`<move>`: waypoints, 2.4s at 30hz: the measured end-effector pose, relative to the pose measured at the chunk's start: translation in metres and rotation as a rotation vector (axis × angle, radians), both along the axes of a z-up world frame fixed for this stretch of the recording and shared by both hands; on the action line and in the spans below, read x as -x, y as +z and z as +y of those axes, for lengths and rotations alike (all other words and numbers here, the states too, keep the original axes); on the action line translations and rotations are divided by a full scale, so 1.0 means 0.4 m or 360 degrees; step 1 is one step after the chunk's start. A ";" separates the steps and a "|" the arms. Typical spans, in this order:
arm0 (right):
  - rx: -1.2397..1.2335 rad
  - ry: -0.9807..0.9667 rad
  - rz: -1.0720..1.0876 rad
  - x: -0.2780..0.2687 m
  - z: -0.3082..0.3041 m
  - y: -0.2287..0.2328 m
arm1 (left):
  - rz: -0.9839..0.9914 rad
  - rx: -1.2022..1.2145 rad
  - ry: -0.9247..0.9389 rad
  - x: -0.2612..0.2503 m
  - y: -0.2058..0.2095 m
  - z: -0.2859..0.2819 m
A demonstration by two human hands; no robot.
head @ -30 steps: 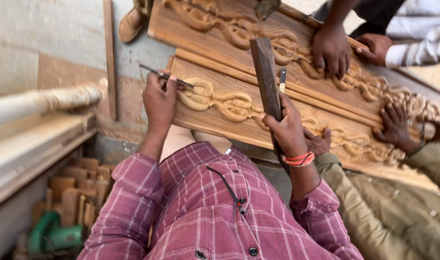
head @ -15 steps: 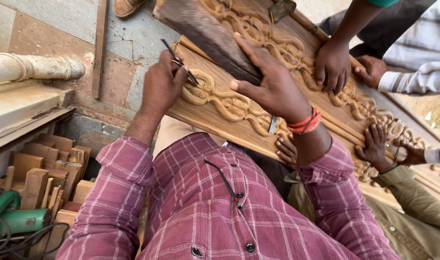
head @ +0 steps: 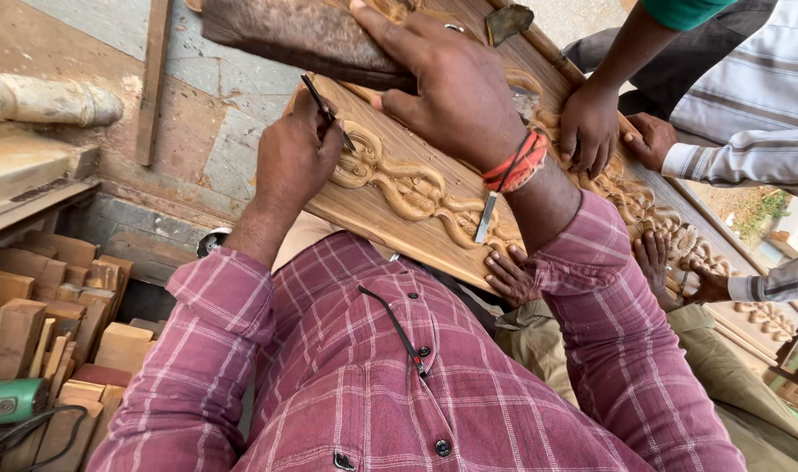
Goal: The person carves intricate floral patterns into a long wooden plank using a chisel and a wooden mallet. They repeatedly strike the chisel to shape the wood and occasionally use a sanding block to smooth the carved surfaces. Other workers are visible nearby, also engaged in similar carving tasks.
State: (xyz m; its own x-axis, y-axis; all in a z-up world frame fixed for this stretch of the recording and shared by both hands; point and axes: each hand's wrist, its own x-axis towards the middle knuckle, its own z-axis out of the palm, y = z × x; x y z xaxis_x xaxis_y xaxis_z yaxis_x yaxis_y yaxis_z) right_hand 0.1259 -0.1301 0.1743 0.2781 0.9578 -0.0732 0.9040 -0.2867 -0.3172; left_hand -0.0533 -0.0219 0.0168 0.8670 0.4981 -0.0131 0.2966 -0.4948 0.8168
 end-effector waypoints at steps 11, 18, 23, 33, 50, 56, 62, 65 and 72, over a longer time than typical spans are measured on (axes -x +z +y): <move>0.0035 0.0099 -0.0080 -0.010 0.006 -0.011 | 0.0038 0.0219 0.0114 -0.007 0.019 -0.001; -0.0029 0.0016 0.0108 -0.002 -0.001 -0.006 | -0.0006 0.0135 0.0137 -0.001 0.007 -0.014; -0.0050 0.0177 -0.0153 -0.005 0.006 -0.006 | 0.0043 0.0049 0.0145 -0.006 -0.002 -0.014; -0.0045 0.0185 -0.0171 0.000 -0.007 0.000 | -0.0052 0.0022 0.0173 -0.003 0.001 -0.041; -0.0117 0.0331 -0.0319 0.021 -0.022 0.015 | -0.0065 -0.0097 0.0403 0.024 -0.034 -0.121; -0.0062 0.0426 -0.0376 0.028 -0.026 0.019 | -0.0084 -0.0150 0.0477 0.035 -0.069 -0.152; -0.0062 0.0510 -0.0460 0.034 -0.031 0.034 | 0.0012 0.0012 0.0616 0.048 -0.069 -0.188; -0.0040 0.0554 -0.0441 0.032 -0.033 0.050 | -0.0238 -0.0019 0.0706 0.051 -0.060 -0.196; -0.0114 0.0561 -0.0444 0.056 -0.040 0.076 | -0.0067 0.0233 0.0831 0.062 -0.057 -0.207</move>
